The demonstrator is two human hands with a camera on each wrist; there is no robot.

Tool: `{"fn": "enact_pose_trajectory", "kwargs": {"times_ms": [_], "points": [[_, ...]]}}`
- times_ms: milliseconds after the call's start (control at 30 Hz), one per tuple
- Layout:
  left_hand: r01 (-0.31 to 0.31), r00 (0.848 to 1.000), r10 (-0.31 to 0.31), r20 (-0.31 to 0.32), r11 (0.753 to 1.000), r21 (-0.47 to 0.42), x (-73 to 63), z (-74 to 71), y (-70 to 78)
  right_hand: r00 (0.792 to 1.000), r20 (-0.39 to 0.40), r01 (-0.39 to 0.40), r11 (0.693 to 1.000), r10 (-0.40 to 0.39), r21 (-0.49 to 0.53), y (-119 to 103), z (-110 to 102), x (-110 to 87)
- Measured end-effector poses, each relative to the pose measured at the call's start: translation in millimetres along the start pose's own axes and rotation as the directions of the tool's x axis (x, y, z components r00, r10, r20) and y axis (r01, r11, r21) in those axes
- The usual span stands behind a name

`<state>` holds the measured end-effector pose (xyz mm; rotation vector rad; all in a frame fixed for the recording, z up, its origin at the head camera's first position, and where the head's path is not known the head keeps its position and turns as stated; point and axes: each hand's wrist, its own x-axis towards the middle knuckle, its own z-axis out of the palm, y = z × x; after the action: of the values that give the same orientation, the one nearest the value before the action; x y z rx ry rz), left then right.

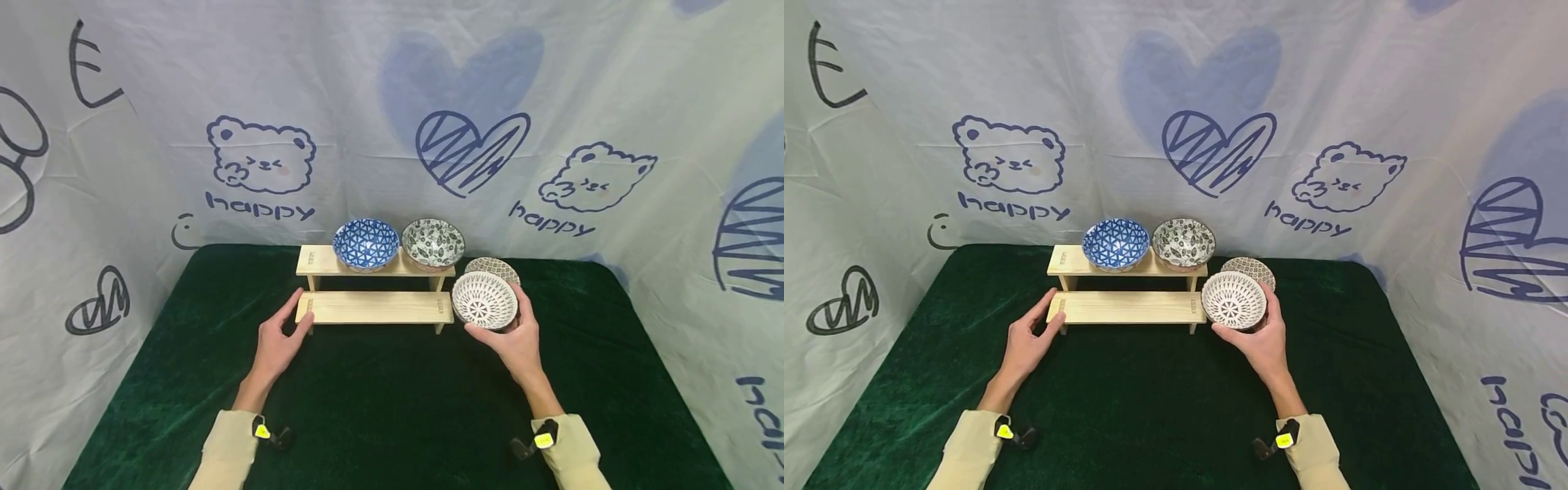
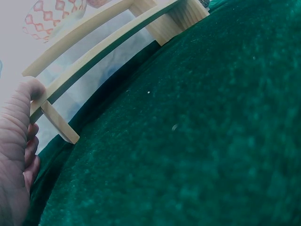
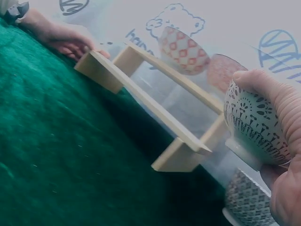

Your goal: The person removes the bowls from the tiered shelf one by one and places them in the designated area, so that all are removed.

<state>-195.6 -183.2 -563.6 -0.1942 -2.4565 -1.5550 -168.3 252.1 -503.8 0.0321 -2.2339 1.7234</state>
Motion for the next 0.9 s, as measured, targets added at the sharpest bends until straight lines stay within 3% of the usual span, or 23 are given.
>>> {"fn": "enact_pose_trajectory", "kwargs": {"times_ms": [900], "points": [[0.001,1.0,-0.001,-0.005,1.0,0.002,0.4,0.9,-1.1,0.982,-0.178,-0.063,0.998,0.057,-0.027,19,-40,32.7]]}}
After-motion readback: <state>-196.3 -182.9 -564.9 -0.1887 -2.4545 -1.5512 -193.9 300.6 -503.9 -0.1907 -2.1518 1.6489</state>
